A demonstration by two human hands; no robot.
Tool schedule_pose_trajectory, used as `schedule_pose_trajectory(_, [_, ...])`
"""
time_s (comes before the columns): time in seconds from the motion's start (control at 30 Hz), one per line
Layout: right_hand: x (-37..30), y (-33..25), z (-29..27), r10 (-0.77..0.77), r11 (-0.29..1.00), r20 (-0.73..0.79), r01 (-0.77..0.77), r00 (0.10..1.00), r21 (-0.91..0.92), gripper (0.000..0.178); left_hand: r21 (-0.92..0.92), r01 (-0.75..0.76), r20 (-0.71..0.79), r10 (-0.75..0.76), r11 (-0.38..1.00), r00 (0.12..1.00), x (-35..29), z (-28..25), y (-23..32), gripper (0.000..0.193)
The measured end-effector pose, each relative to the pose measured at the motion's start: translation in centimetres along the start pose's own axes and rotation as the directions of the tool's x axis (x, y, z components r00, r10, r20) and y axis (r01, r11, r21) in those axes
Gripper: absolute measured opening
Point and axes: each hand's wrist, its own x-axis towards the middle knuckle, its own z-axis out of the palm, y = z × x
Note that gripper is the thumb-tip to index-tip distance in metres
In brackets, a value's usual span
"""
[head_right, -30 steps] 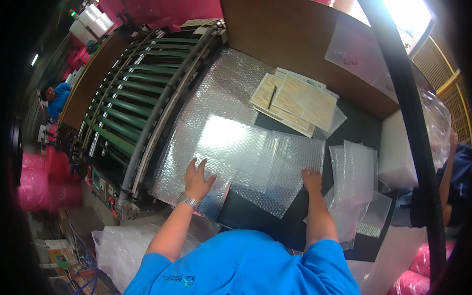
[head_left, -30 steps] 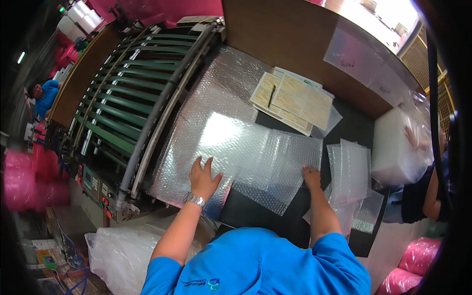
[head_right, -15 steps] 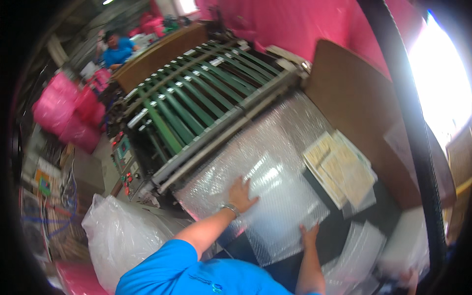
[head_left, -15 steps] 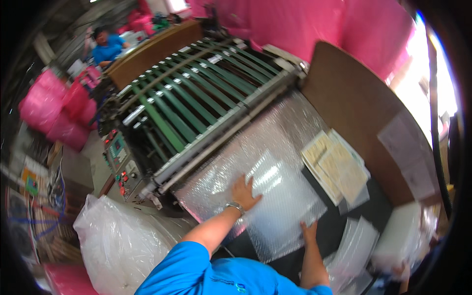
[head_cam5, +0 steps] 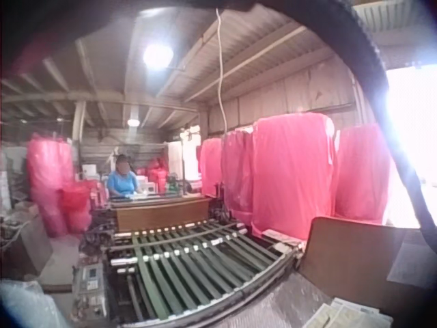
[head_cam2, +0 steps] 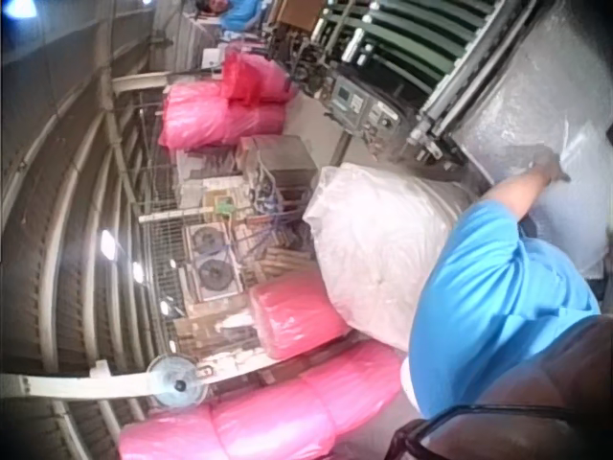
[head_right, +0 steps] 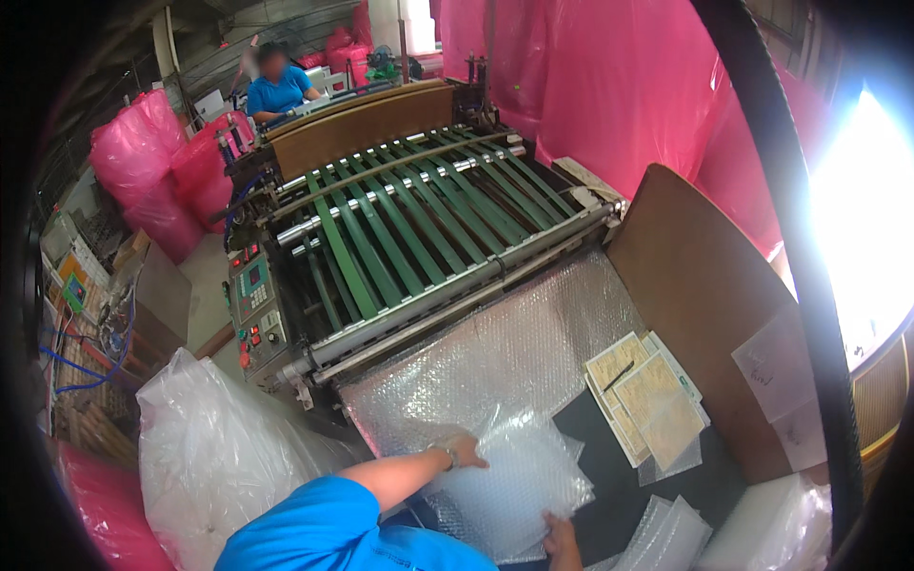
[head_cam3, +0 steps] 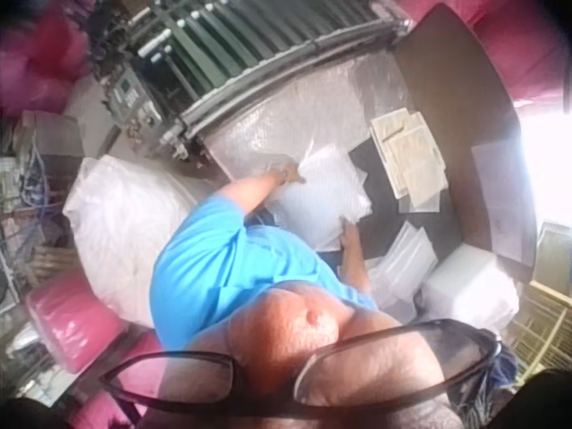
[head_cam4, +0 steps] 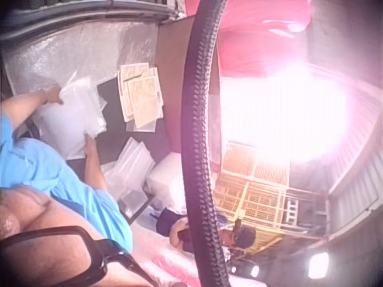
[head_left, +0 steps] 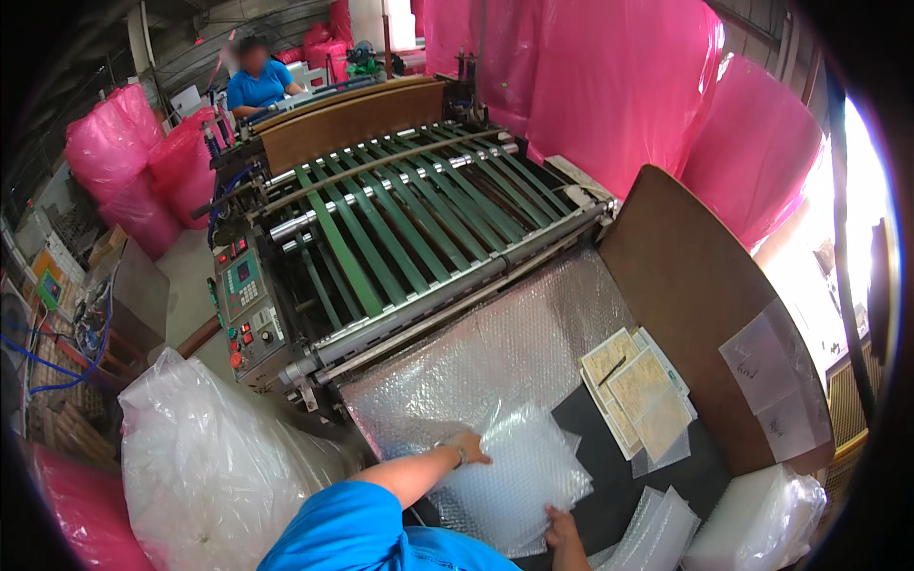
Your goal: The person stacks sheets of bubble wrap on a table and places them into a large plastic bag. Another person is also seen handling bubble wrap nearby.
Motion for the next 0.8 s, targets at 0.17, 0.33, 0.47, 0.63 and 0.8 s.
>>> schedule_pose_trajectory(0.17, [-6.2, 0.8, -0.8, -0.007, 0.933, 0.126, 0.052, 0.992, -0.356, 0.056, -0.472, -0.151, 0.083, 0.214, 0.869, 0.973, -4.3, 6.0, -2.9, 0.07])
schedule_pose_trajectory(0.33, [-8.9, 2.0, -0.7, -0.081, 0.888, 0.222, 0.172, 0.972, -0.427, 0.058, -0.613, -0.279, 0.003, 0.355, 0.739, 0.935, -7.6, 7.8, -3.4, 0.071])
schedule_pose_trajectory(0.47, [-9.6, 1.7, 0.2, -0.236, 0.87, 0.209, 0.302, 0.949, -0.39, 0.059, -0.389, -0.112, 0.34, 0.255, 0.915, 0.905, -9.0, 3.0, -2.5, 0.077])
schedule_pose_trajectory(0.63, [-7.3, 0.6, 2.6, -0.134, 0.936, 0.061, 0.147, 0.989, -0.321, 0.062, -0.609, -0.17, -0.026, 0.195, 0.775, 0.98, -10.5, 6.3, -5.0, 0.067])
schedule_pose_trajectory(0.8, [-7.1, 1.1, 3.9, 0.018, 0.942, 0.087, 0.012, 0.996, -0.335, 0.058, -0.751, 0.014, 0.095, 0.087, 0.66, 0.992, -12.9, 9.2, -7.2, 0.069])
